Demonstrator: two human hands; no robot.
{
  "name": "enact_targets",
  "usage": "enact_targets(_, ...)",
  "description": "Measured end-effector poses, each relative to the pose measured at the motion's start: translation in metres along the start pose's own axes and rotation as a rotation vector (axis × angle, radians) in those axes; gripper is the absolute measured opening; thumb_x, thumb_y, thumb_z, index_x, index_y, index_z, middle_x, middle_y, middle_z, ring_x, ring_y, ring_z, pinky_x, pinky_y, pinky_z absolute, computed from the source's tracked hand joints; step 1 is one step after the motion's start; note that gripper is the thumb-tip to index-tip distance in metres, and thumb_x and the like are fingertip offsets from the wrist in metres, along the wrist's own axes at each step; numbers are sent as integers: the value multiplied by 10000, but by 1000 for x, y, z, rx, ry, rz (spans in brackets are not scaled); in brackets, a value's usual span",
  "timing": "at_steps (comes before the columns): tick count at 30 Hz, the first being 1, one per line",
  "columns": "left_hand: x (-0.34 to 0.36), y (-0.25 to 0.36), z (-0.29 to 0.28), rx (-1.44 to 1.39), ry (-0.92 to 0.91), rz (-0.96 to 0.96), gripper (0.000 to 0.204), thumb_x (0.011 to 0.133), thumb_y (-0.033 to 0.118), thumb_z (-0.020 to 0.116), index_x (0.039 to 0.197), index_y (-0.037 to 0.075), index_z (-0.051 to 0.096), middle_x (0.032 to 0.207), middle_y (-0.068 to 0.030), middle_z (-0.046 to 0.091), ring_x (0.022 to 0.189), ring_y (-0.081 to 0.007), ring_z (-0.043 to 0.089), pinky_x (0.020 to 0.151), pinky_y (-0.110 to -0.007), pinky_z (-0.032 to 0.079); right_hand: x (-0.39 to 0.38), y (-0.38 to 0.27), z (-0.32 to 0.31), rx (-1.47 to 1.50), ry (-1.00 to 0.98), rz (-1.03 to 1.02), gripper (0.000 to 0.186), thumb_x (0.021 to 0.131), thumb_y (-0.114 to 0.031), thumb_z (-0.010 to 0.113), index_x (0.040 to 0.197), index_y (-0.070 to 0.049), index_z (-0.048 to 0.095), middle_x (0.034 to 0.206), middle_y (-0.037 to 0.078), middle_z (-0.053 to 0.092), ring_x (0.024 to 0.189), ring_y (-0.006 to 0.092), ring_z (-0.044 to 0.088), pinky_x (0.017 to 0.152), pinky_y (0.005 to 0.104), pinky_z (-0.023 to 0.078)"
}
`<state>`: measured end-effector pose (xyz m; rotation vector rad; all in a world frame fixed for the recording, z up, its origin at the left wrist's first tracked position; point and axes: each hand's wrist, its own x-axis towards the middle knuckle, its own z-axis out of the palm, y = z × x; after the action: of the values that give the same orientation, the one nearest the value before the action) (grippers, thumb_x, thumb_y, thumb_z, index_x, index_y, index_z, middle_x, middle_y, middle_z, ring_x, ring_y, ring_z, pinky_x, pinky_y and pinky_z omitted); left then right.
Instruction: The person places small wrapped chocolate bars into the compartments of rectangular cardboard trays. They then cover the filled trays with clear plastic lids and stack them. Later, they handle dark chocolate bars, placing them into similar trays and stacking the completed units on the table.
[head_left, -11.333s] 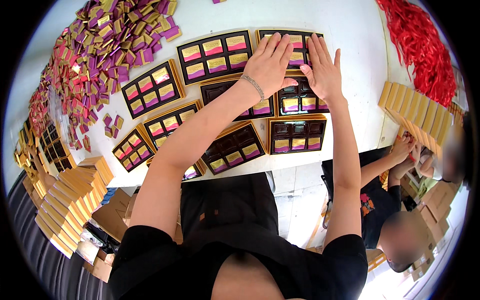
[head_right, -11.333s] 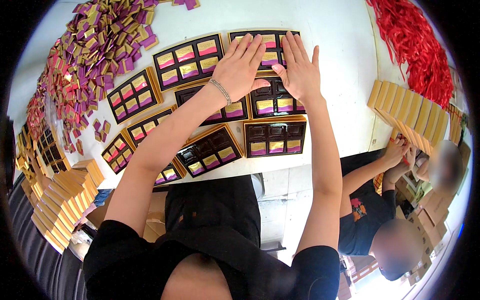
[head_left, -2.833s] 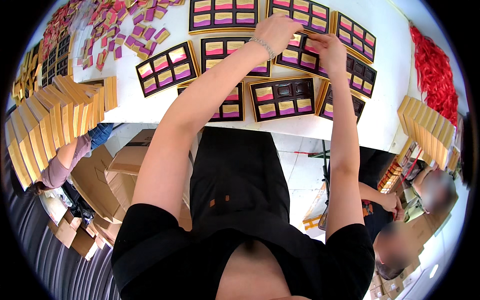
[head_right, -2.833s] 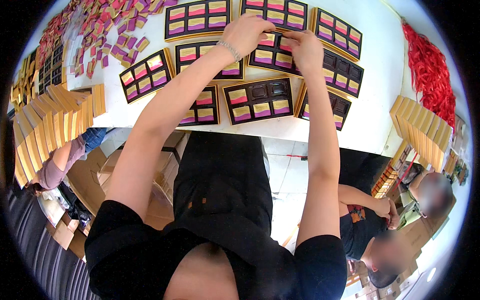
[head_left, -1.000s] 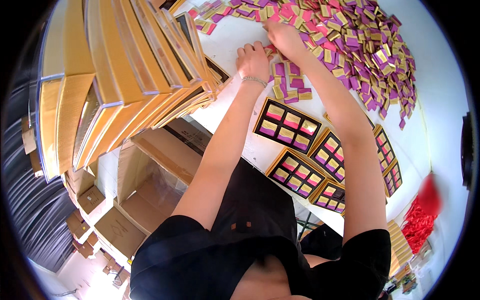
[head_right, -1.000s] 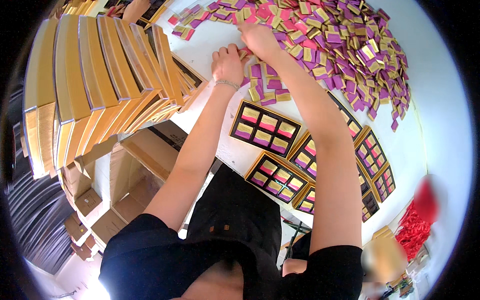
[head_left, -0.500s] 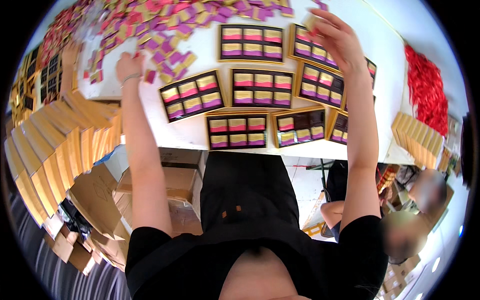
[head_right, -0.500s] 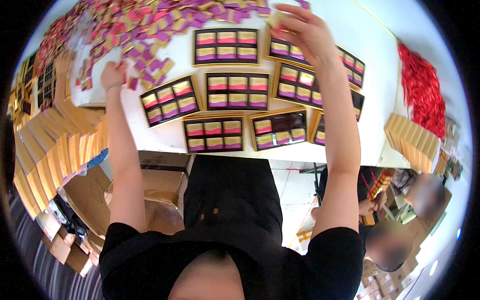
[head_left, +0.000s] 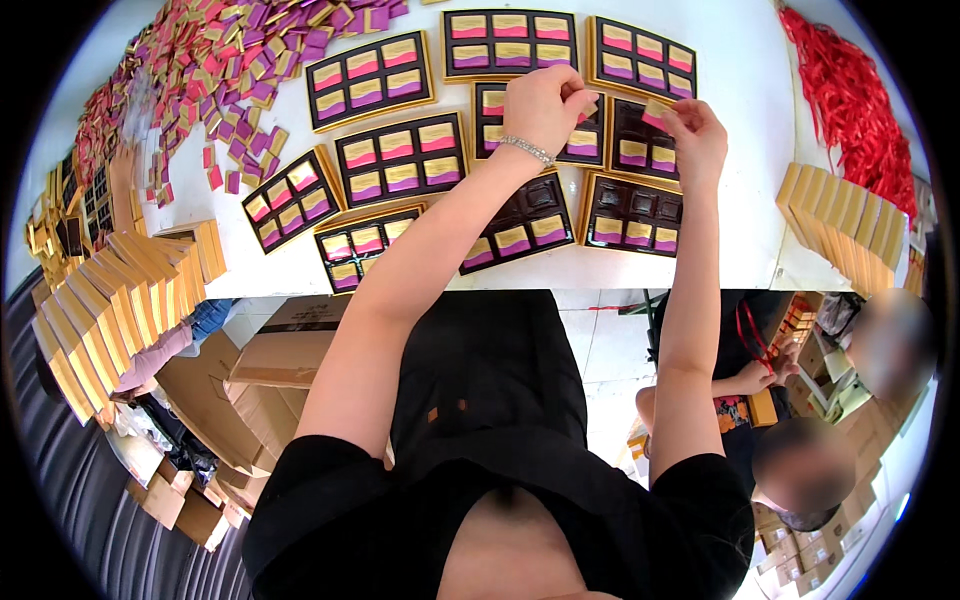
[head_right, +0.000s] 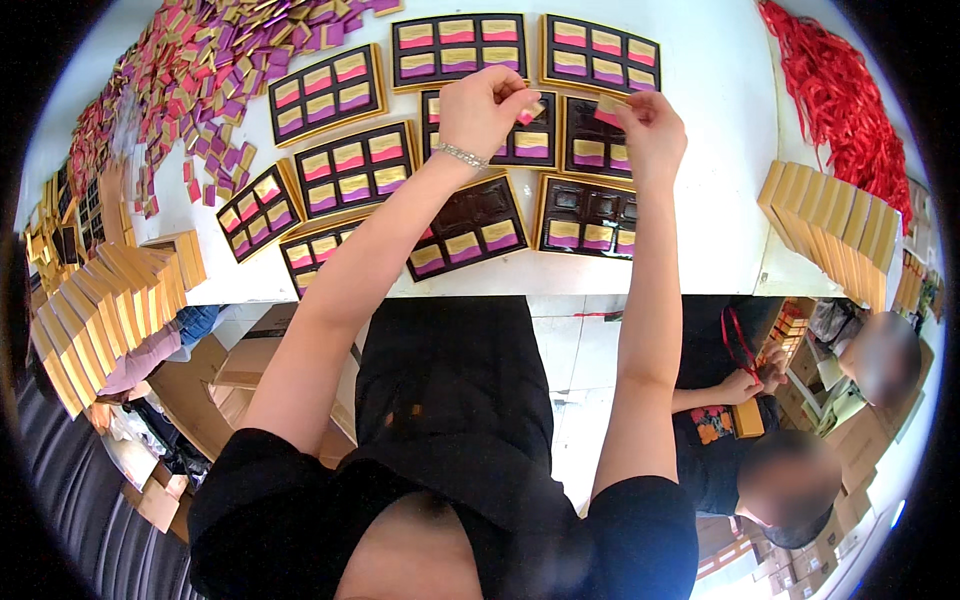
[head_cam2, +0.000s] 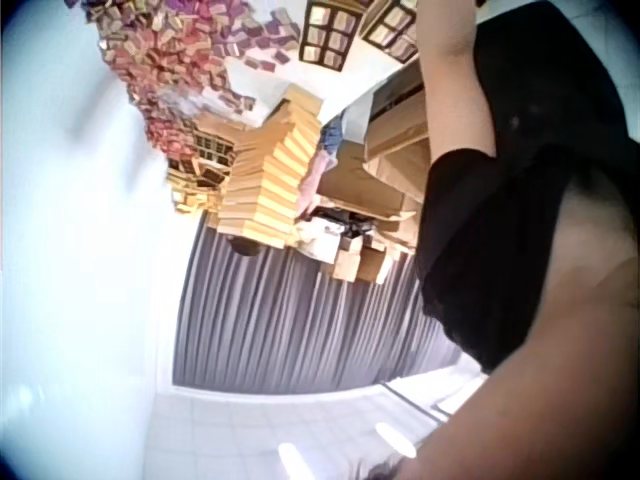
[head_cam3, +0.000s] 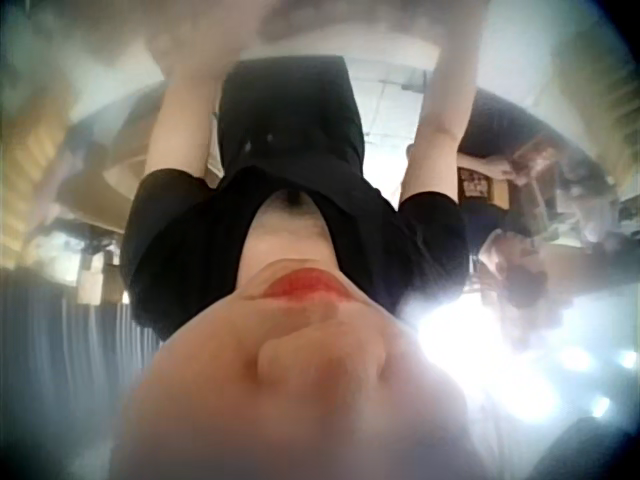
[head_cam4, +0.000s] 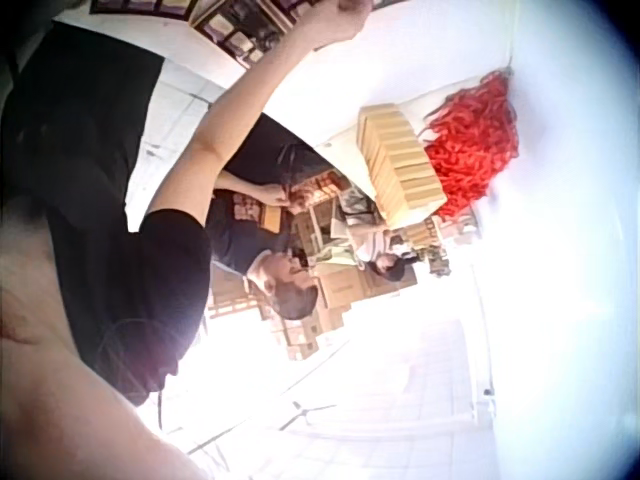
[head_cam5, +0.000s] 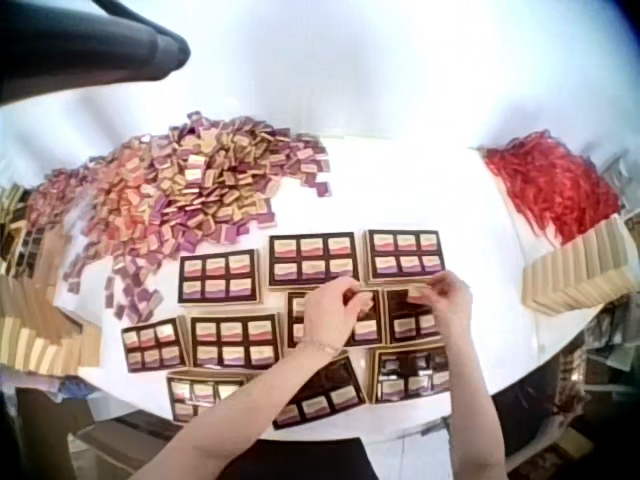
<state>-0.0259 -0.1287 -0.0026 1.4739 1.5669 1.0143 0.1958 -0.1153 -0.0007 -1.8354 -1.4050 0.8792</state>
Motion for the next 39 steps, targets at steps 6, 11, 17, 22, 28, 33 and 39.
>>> enact_targets(6,4,-10,29,615,270,336,208,783,320,707,755,114,687,791,-48,644,824,-248,534,731,-380,446,-2,20,-1,-41,-100,-30,200,759,-116,715,932,-22,681,818,69,674,717,157,635,676,279,495)
enact_targets(11,-14,5,17,794,91,448,357,824,334,667,1048,58,638,1152,-91,592,1119,-258,498,944,-451,404,-19,2,10,-298,43,-329,226,801,-112,680,1008,-23,668,1066,126,644,909,259,634,814,343,497)
enact_targets(17,-46,3,16,943,-272,495,697,888,498,519,1392,27,412,1480,-109,366,1378,-225,328,1078,-658,160,-60,15,12,-852,-137,-679,593,917,-427,522,1359,-38,451,1450,91,412,1365,241,353,1097,529,268)
enact_targets(22,-46,-7,16,998,-259,482,780,830,579,530,1390,48,420,1474,-101,379,1371,-193,344,1037,-734,124,-58,12,17,-861,-177,-692,671,888,-457,537,1390,-30,412,1473,104,381,1376,241,338,1116,559,193)
enact_targets(28,-46,1,0,862,-211,447,792,749,605,606,1334,83,497,1436,-109,420,1366,-214,351,1018,-759,125,-53,14,17,-728,-217,-654,574,923,-334,520,1402,-43,399,1460,137,397,1366,287,352,1110,576,165)
enact_targets(33,-50,-40,-160,917,206,233,419,807,290,608,1171,83,591,1463,-133,362,1330,-279,391,1011,-687,252,-52,-86,63,-306,-85,-587,384,950,-89,526,1327,-27,489,1315,144,554,1202,300,542,1019,396,405)
enact_targets(39,-63,-197,-381,834,841,-612,440,819,289,676,1197,80,596,1119,-136,594,1062,-348,561,870,-454,480,-60,-231,281,135,-538,-1070,268,811,39,573,1057,-58,616,1006,157,639,899,339,627,778,383,513)
